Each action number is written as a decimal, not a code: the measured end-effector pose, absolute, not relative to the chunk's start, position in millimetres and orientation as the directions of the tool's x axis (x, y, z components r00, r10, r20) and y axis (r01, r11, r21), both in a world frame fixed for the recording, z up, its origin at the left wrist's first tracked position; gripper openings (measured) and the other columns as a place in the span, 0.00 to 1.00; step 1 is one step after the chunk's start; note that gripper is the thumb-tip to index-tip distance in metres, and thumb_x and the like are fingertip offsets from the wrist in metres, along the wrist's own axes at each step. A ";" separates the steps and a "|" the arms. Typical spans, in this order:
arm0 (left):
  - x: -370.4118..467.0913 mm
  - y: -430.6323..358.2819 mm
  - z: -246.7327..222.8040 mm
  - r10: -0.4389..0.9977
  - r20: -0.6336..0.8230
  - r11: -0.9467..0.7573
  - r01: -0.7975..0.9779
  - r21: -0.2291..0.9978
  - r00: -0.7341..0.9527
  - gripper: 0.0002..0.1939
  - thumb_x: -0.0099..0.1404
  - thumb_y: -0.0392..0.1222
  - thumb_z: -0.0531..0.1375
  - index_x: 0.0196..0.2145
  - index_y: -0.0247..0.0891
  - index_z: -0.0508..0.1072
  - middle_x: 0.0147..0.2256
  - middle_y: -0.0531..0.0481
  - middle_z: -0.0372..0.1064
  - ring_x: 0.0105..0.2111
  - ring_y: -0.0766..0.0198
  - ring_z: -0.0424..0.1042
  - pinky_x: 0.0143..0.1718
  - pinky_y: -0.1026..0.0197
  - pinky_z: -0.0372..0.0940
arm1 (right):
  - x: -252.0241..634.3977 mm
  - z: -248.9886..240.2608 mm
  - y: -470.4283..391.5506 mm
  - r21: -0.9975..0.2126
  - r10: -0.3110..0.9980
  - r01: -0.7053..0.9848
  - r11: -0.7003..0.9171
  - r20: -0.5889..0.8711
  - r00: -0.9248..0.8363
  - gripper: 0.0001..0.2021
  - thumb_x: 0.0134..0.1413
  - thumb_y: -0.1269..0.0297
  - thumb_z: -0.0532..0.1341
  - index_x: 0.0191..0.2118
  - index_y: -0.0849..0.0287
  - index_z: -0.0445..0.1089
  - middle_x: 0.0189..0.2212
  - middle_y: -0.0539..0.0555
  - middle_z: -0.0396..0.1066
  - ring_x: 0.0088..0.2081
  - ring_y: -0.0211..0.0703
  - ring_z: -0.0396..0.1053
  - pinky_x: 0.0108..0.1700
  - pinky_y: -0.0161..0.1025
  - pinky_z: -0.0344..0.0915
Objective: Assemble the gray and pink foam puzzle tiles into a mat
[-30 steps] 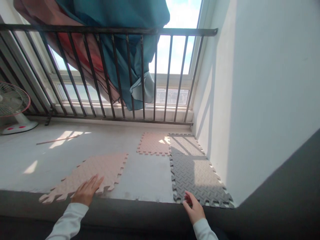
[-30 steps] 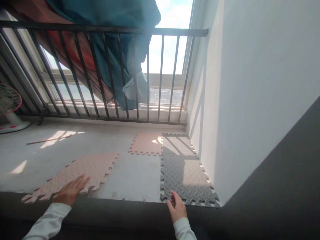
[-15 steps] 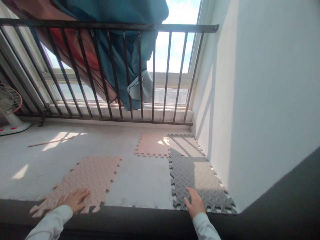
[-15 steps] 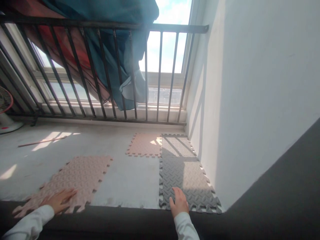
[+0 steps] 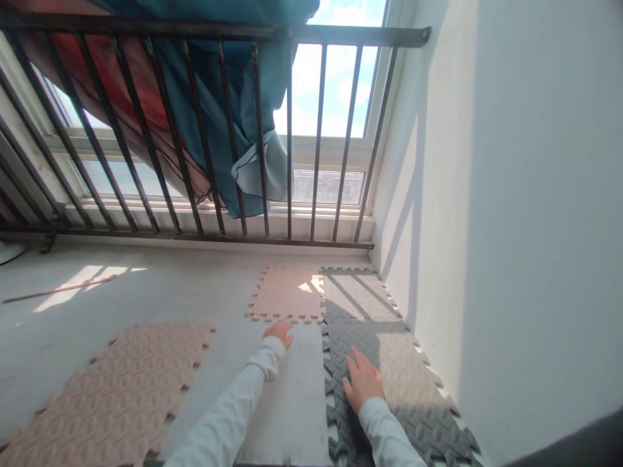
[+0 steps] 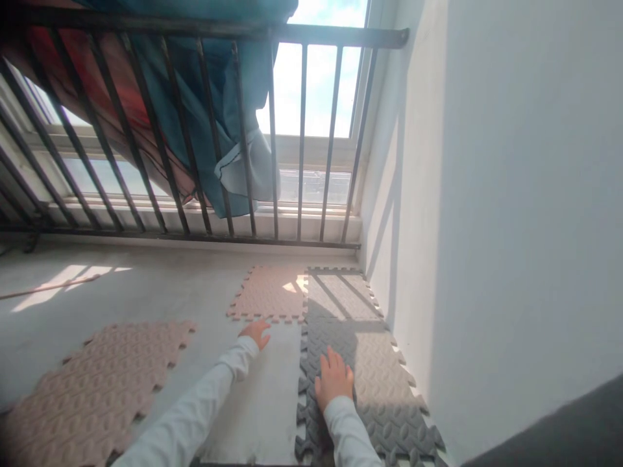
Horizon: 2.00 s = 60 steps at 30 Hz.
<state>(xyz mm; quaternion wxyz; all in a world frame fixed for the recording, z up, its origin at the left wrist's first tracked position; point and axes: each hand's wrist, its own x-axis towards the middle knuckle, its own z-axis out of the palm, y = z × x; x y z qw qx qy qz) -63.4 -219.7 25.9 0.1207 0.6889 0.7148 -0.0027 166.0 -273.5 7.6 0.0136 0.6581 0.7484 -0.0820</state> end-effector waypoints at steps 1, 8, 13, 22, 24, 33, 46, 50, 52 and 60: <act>-53.3 -209.1 20.4 0.983 -0.178 0.075 0.983 0.168 -0.044 0.17 0.57 0.41 0.51 0.45 0.46 0.66 0.50 0.49 0.62 0.50 0.59 0.59 0.47 0.58 0.56 | 166.5 7.3 -263.6 -0.092 0.982 0.989 0.116 -0.140 -0.129 0.25 0.44 0.66 0.50 0.53 0.55 0.57 0.58 0.53 0.47 0.57 0.46 0.46 0.54 0.50 0.47; -25.1 -170.3 -0.8 0.961 -0.092 0.270 0.956 0.111 -0.260 0.13 0.57 0.39 0.51 0.39 0.41 0.68 0.44 0.41 0.65 0.46 0.55 0.62 0.42 0.56 0.58 | 168.7 5.1 -196.0 -0.058 0.974 0.991 0.118 -0.187 -0.127 0.26 0.51 0.58 0.47 0.57 0.54 0.48 0.60 0.53 0.39 0.59 0.46 0.39 0.54 0.56 0.42; -30.0 -159.6 -9.7 0.950 -0.100 0.304 0.948 0.098 -0.294 0.14 0.58 0.37 0.49 0.41 0.39 0.66 0.42 0.39 0.65 0.46 0.54 0.61 0.40 0.54 0.59 | 165.0 -3.7 -165.5 -0.039 0.953 0.982 0.186 -0.237 -0.190 0.34 0.46 0.53 0.52 0.59 0.50 0.39 0.61 0.51 0.32 0.60 0.46 0.33 0.54 0.60 0.35; -30.2 -154.7 9.0 0.944 -0.148 0.307 0.949 0.074 -0.294 0.19 0.57 0.37 0.48 0.46 0.39 0.64 0.42 0.39 0.64 0.42 0.56 0.65 0.40 0.57 0.60 | 174.6 -15.2 -147.9 -0.121 0.903 0.972 0.201 -0.362 -0.232 0.41 0.39 0.41 0.49 0.59 0.48 0.36 0.61 0.49 0.30 0.60 0.49 0.32 0.54 0.63 0.33; -29.5 -154.0 15.3 0.943 -0.157 0.306 0.949 0.069 -0.293 0.18 0.57 0.37 0.47 0.46 0.40 0.65 0.42 0.39 0.63 0.40 0.56 0.67 0.39 0.57 0.61 | 173.2 -11.4 -147.1 -0.115 0.905 0.974 0.193 -0.362 -0.222 0.42 0.38 0.41 0.50 0.59 0.51 0.35 0.61 0.50 0.32 0.60 0.49 0.33 0.53 0.63 0.33; -33.7 -144.5 27.6 0.955 -0.143 0.269 0.962 0.049 -0.260 0.16 0.57 0.37 0.47 0.40 0.39 0.70 0.42 0.39 0.62 0.41 0.56 0.67 0.39 0.57 0.62 | 168.0 0.6 -145.1 -0.083 0.895 0.982 0.171 -0.404 -0.190 0.43 0.37 0.42 0.51 0.59 0.52 0.38 0.61 0.49 0.33 0.60 0.51 0.34 0.54 0.64 0.34; -41.9 -135.0 36.1 0.943 -0.165 0.300 0.952 0.054 -0.288 0.17 0.57 0.37 0.47 0.40 0.40 0.71 0.43 0.38 0.63 0.41 0.55 0.67 0.37 0.57 0.63 | 172.4 -8.5 -144.3 -0.123 0.894 0.978 0.168 -0.400 -0.204 0.44 0.36 0.39 0.50 0.59 0.54 0.36 0.61 0.51 0.30 0.60 0.49 0.33 0.53 0.64 0.34; -45.8 -134.2 35.4 0.954 -0.132 0.277 0.960 0.036 -0.270 0.17 0.57 0.36 0.47 0.39 0.40 0.72 0.42 0.38 0.64 0.40 0.55 0.68 0.37 0.57 0.63 | 172.2 -7.4 -145.9 -0.117 0.899 0.979 0.168 -0.390 -0.201 0.43 0.37 0.40 0.49 0.59 0.52 0.37 0.61 0.50 0.31 0.60 0.50 0.33 0.52 0.67 0.33; -50.5 -133.2 38.1 0.959 -0.105 0.268 0.963 0.015 -0.265 0.17 0.57 0.36 0.47 0.39 0.40 0.72 0.42 0.39 0.64 0.40 0.55 0.68 0.37 0.57 0.63 | 172.0 -6.7 -146.2 -0.116 0.899 0.979 0.170 -0.389 -0.202 0.42 0.37 0.40 0.49 0.59 0.51 0.37 0.61 0.50 0.31 0.60 0.51 0.33 0.52 0.67 0.33; -78.7 -119.1 76.0 0.951 -0.012 0.307 0.951 -0.015 -0.308 0.18 0.58 0.38 0.47 0.40 0.42 0.71 0.42 0.41 0.64 0.40 0.56 0.68 0.38 0.58 0.63 | 169.9 -9.1 -143.7 -0.112 0.893 0.980 0.162 -0.406 -0.194 0.43 0.38 0.41 0.51 0.59 0.52 0.36 0.61 0.50 0.30 0.60 0.49 0.31 0.53 0.63 0.35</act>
